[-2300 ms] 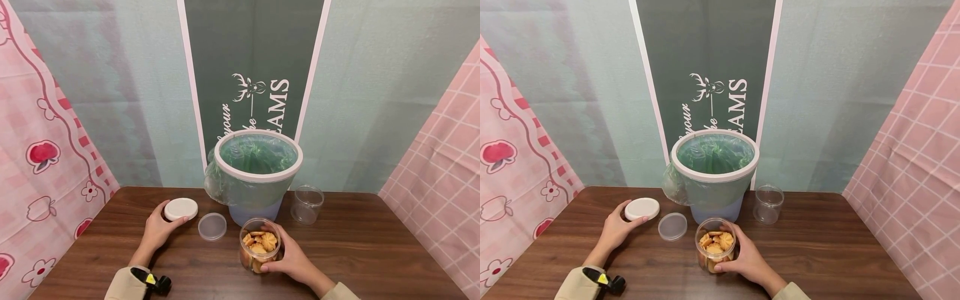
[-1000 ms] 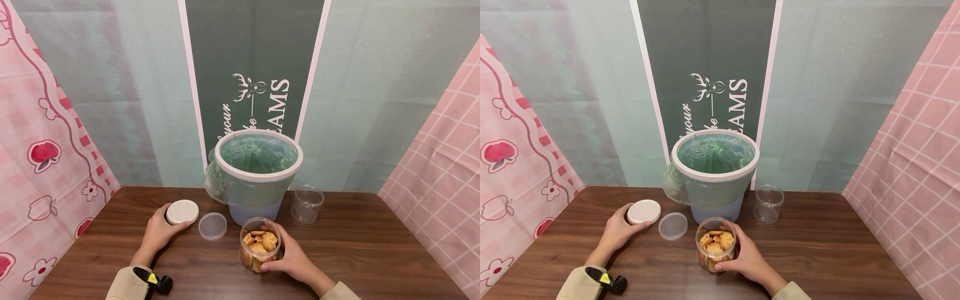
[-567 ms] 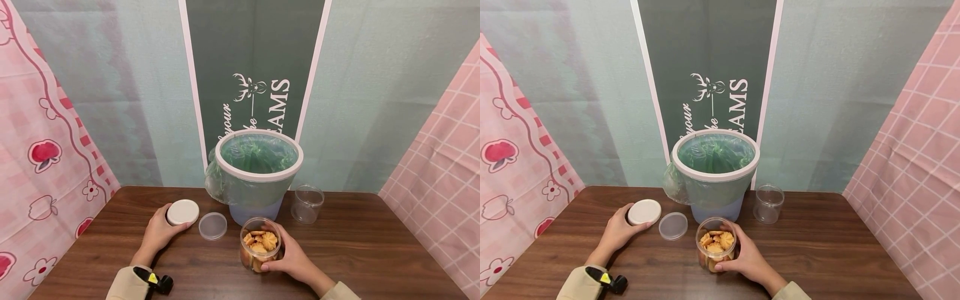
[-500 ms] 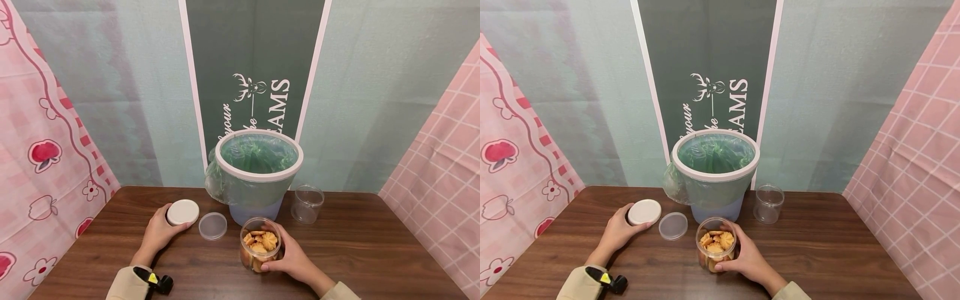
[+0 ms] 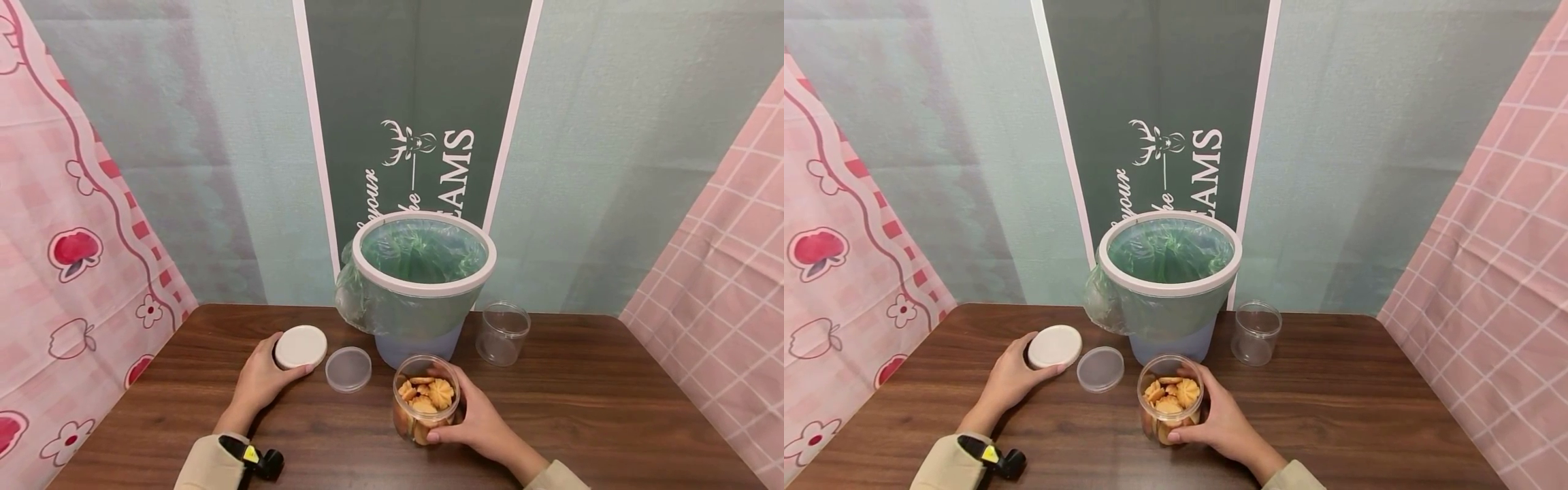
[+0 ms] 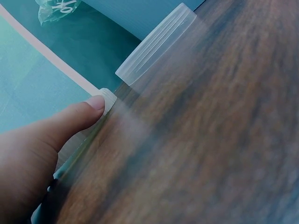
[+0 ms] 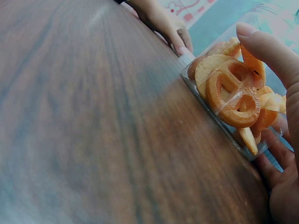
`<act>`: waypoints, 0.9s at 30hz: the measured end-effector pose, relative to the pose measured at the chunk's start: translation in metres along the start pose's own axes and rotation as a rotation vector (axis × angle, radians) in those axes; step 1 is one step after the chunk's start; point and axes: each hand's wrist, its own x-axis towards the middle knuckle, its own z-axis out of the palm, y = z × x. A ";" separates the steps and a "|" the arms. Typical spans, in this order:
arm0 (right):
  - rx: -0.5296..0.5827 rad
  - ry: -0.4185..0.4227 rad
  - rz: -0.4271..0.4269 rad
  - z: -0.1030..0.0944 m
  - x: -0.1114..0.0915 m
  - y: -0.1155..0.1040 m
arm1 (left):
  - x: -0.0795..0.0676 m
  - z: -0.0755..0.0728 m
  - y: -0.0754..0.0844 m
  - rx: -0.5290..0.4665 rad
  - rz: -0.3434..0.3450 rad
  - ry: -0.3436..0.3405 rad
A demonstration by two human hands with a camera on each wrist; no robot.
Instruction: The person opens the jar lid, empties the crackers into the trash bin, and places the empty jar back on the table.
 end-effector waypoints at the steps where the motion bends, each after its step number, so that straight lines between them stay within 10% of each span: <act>1: 0.000 0.000 0.005 0.000 0.000 0.000 | 0.000 0.000 0.000 -0.001 0.001 -0.002; 27: 0.011 0.003 0.008 0.001 -0.001 -0.003 | 0.001 0.002 -0.001 0.072 0.034 -0.029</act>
